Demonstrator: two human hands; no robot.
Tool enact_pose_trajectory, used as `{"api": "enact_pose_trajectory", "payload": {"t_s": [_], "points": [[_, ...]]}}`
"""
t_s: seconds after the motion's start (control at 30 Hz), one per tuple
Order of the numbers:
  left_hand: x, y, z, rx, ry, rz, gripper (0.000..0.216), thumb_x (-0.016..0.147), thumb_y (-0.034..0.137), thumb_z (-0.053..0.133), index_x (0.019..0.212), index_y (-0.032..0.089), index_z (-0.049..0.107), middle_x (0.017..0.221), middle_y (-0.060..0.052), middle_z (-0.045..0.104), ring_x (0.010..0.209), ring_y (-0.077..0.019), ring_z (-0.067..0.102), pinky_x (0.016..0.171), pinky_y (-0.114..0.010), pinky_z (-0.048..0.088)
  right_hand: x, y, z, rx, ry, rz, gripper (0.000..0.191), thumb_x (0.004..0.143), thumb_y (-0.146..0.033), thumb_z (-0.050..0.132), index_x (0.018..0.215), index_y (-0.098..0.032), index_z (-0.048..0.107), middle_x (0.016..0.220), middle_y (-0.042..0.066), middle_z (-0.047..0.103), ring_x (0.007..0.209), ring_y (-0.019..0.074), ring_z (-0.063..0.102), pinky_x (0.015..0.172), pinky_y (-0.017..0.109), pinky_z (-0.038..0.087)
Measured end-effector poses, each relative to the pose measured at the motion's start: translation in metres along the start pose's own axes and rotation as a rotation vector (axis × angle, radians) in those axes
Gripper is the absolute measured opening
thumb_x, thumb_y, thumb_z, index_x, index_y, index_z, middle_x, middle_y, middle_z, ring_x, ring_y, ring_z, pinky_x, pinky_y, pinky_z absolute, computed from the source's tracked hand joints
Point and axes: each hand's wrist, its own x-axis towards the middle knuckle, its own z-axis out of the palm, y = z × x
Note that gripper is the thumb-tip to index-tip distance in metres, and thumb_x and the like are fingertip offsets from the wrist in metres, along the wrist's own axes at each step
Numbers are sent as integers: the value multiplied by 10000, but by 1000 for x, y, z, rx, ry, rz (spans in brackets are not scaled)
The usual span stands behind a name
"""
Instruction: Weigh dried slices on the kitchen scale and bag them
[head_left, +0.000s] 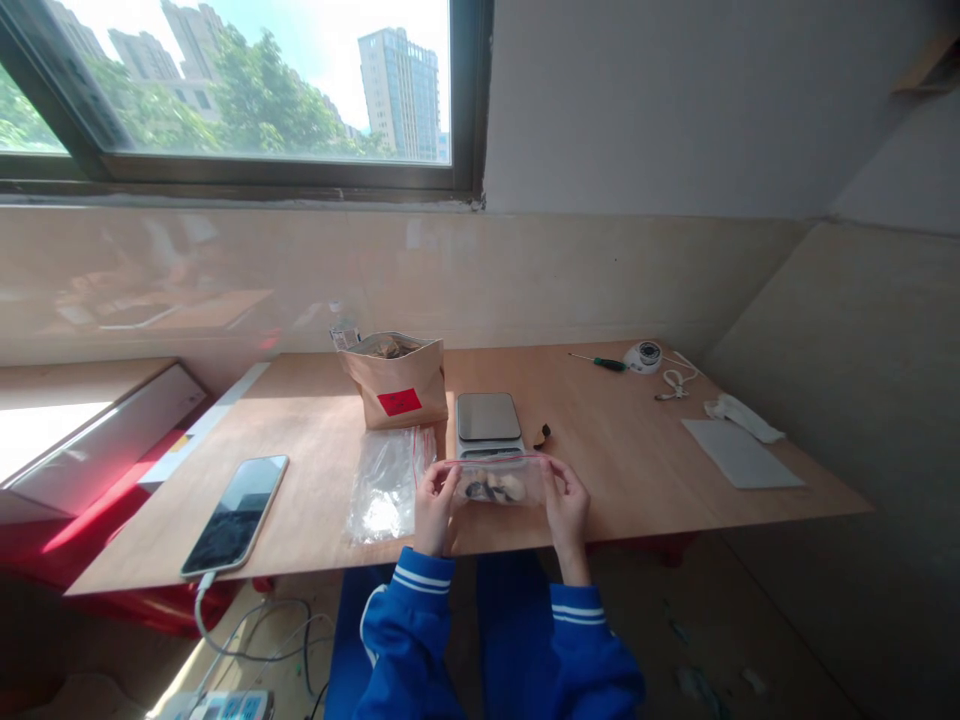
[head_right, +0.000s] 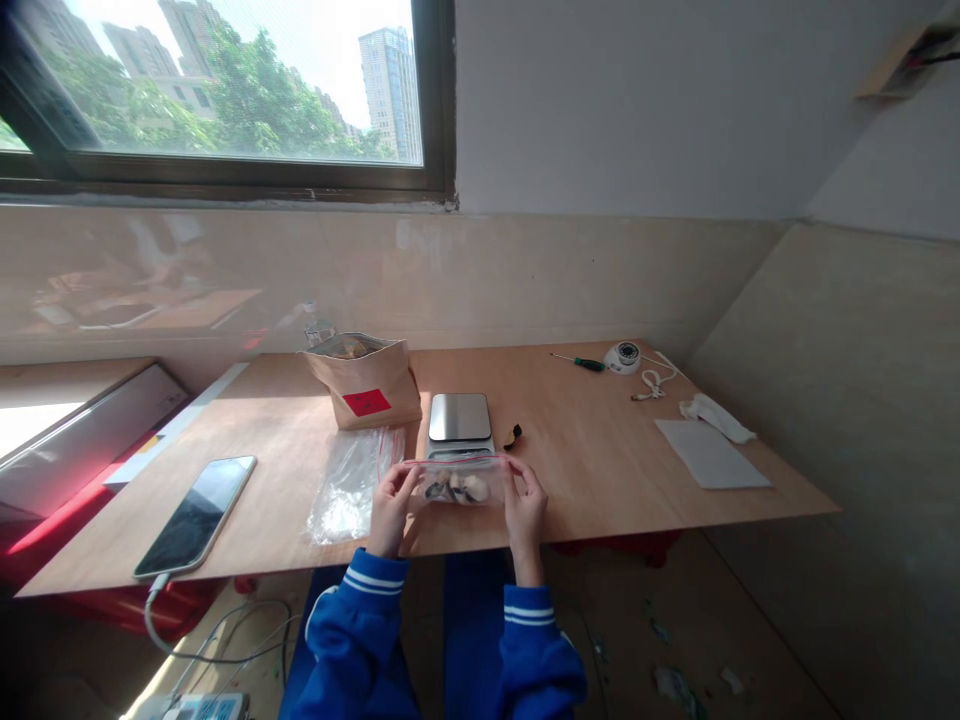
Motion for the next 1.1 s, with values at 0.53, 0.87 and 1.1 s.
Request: {"api": "enact_pose_trajectory", "payload": {"t_s": [0.53, 0.87, 1.1], "points": [[-2, -3, 0, 108, 0, 92, 315, 754, 465, 631, 851, 165, 643, 841, -55, 659, 821, -190, 618, 779, -317, 480, 2, 2, -2, 17, -36, -34, 281, 838, -443, 560, 865, -172, 630, 851, 70, 696, 825, 210, 641, 811, 346, 488], [-4, -4, 3, 11, -79, 91, 276, 776, 403, 635, 888, 151, 661, 850, -51, 655, 861, -183, 602, 801, -302, 464, 2, 2, 3, 281, -222, 164, 437, 762, -445, 667, 1097, -173, 593, 996, 95, 706, 911, 239, 667, 817, 361, 517], [-7, -1, 4, 16, -48, 47, 281, 738, 407, 672, 854, 151, 655, 839, -59, 676, 833, -191, 629, 781, -314, 483, 1, 2, 1, 273, -208, 172, 308, 742, -440, 689, 902, -181, 643, 841, 53, 726, 824, 220, 676, 792, 346, 515]]}}
